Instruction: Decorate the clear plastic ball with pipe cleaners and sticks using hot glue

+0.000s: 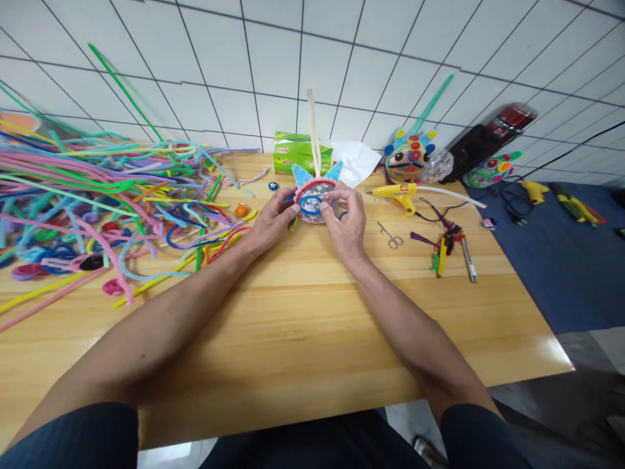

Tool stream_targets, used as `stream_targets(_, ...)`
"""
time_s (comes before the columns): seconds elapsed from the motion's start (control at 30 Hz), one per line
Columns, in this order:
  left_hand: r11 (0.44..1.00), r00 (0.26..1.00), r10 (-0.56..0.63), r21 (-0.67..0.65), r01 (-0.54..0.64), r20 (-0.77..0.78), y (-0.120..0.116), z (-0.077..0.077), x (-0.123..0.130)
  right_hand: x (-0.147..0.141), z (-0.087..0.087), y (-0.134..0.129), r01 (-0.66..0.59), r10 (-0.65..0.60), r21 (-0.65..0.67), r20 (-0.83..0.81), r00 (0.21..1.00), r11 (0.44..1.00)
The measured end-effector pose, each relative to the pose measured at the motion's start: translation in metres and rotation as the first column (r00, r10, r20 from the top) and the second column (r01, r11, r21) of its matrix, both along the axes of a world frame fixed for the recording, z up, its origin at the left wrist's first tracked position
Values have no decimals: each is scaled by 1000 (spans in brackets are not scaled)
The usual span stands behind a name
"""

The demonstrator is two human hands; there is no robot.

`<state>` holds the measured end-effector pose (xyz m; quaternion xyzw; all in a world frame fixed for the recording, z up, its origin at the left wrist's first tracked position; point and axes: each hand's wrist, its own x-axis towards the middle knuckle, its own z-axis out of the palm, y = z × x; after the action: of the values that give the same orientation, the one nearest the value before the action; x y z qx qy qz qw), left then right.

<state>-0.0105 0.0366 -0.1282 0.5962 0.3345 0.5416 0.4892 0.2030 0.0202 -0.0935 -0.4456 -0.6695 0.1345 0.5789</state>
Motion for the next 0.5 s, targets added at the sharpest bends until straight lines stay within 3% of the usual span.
stream_targets(0.5,1000,1000,-16,-6,16,13,1,1,0,0,0,0,-7,6,26,5,1000,1000)
